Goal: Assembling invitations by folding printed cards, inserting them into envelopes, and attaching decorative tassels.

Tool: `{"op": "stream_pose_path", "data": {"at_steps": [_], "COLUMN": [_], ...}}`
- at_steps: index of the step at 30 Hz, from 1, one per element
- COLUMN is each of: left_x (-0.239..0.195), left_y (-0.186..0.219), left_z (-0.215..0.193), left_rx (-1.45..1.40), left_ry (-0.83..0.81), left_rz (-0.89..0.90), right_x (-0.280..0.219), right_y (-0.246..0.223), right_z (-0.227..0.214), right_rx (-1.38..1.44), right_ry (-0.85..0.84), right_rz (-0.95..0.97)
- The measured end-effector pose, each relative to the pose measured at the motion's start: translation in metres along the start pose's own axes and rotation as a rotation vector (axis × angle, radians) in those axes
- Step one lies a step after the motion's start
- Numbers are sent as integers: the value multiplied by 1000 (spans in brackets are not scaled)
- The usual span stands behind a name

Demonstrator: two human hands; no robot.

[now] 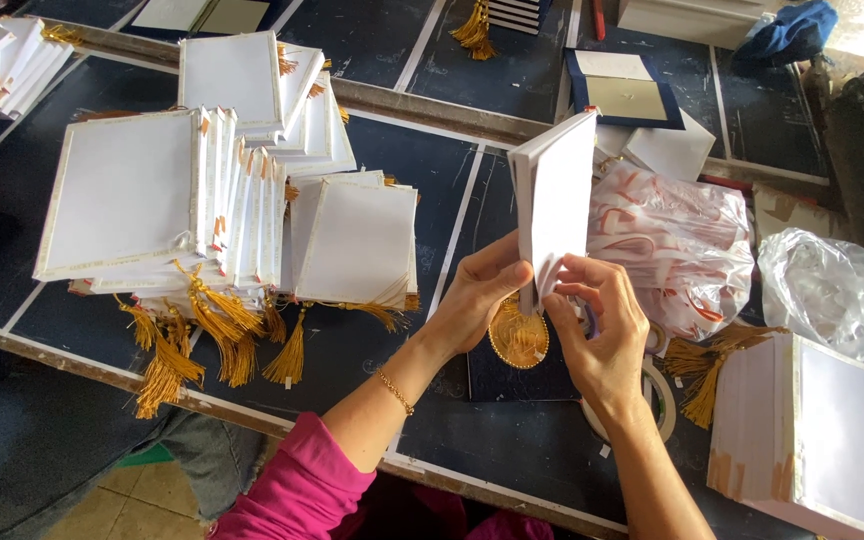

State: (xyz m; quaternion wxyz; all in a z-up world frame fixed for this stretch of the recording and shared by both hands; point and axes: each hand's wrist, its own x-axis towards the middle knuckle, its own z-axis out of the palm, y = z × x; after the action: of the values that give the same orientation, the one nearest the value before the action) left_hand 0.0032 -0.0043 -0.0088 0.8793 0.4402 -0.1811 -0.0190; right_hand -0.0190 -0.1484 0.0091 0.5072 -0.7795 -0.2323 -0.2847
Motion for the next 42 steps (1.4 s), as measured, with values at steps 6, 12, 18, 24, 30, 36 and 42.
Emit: {"op": "stream_pose_path", "data": {"at_steps": [6,12,18,24,30,36,42], "left_x": [-1,3,5,13,12,20,28], "left_y": [-17,-12,-14,-28,-4,7,-3], "left_z": [-6,-10,-15,-24,-6,-31,-69], "left_rx": [-33,-8,31,67,191,489,617], "left_ry": [-26,-14,-9,9,79,234,366], "left_rz": [-33,-17,23,37,17,74,211], "right_x": [-5,-2,1,-3,-29,-26,-41], "right_y": [8,-1,-2,0,64,92,188], "right_z": [2,5,-1,-5,-22,-42,-84], "right_rx": [-163,-272,-101,-81,-246,-60,-60], "right_ry": [-6,-48,-74,-40,182,298,258], "right_rz": [-18,-37,21,70,310,347,180]}}
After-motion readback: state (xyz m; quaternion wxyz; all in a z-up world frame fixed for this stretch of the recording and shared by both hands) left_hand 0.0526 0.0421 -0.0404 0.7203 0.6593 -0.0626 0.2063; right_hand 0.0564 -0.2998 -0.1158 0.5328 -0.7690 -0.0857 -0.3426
